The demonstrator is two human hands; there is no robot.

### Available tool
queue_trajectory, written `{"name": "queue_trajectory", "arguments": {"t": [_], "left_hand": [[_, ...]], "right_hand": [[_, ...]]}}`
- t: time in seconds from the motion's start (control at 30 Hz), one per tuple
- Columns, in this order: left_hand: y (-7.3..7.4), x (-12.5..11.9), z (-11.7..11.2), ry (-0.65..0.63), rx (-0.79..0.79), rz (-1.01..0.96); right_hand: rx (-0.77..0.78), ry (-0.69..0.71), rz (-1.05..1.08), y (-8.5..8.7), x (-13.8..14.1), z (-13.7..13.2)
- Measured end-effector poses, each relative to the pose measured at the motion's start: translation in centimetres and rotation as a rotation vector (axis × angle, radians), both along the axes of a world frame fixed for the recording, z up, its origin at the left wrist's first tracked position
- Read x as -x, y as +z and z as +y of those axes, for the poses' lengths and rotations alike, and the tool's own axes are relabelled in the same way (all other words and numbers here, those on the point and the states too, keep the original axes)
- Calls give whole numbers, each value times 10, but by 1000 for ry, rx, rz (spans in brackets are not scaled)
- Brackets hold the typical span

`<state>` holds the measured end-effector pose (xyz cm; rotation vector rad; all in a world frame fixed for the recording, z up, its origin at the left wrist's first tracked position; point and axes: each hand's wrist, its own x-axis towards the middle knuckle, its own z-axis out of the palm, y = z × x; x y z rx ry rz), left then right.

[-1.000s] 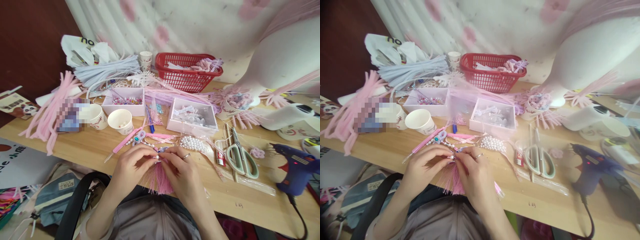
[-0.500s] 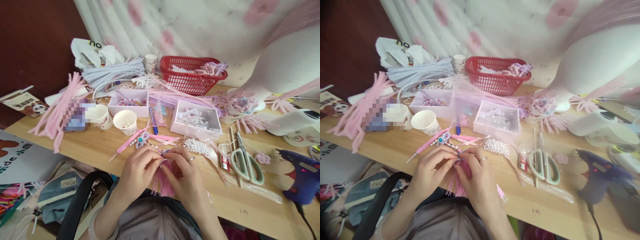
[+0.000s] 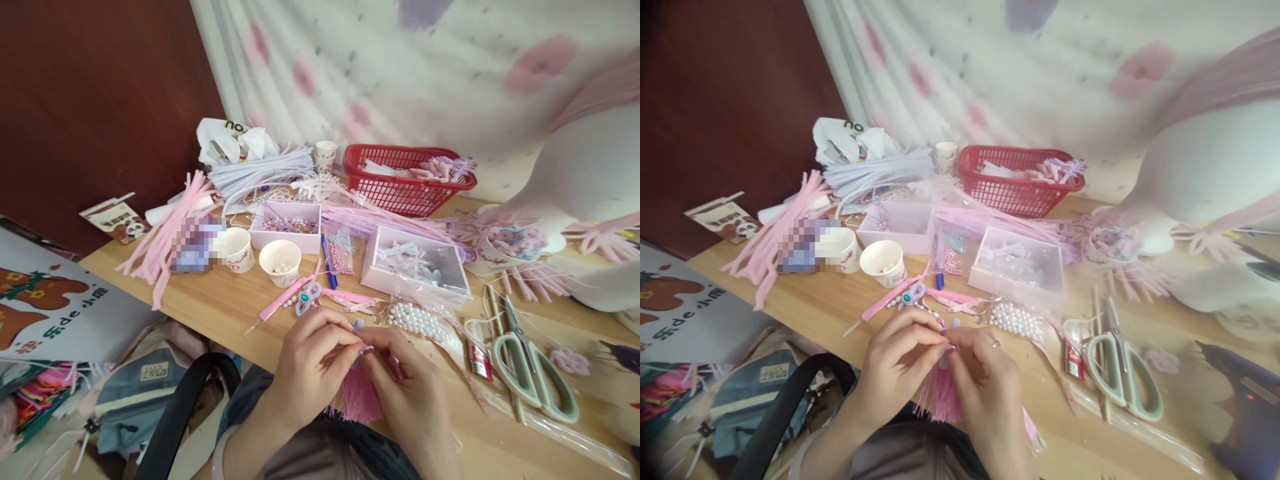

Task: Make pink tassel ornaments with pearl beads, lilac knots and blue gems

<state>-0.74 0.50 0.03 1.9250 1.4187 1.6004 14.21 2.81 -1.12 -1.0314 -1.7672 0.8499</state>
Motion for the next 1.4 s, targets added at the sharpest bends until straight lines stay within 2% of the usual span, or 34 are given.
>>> {"name": "queue_trajectory", "arguments": {"t": [0.1, 0.2, 0.37, 0.5, 0.6, 0.7, 0.8, 0.9, 1.0, 1.13, 1.27, 1.4], "left_hand": [[-2, -1, 0, 28, -36, -21], [-2, 2, 1, 40, -54, -4], [9, 25, -1, 8, -64, 36], [33, 58, 6, 104, -62, 124], [59, 76, 18, 86, -70, 280], [86, 73, 26, -55, -98, 423], [102, 50, 29, -284, -60, 439], [97, 16, 44, -448, 32, 455], [78, -15, 73, -501, 38, 553], [61, -44, 107, -389, 124, 776], [61, -60, 114, -239, 343, 875], [63, -68, 120, -124, 499, 933]], "right_hand": [[18, -23, 33, 0, 1, 0], [-40, 4, -11, 1, 0, 2], [-76, 27, -126, 5, -6, 7], [-76, -49, -158, 10, -8, 12], [-120, -87, -140, 13, -12, 14], [-197, -125, -77, 14, -19, 11], [-178, -238, 77, 13, -28, 1], [-109, -371, 178, 10, -39, -8], [-66, -415, 127, 7, -50, -11], [33, -308, 73, 3, -59, -8], [127, -192, 59, 3, -58, -5], [175, -211, 79, 4, -54, -7]]}}
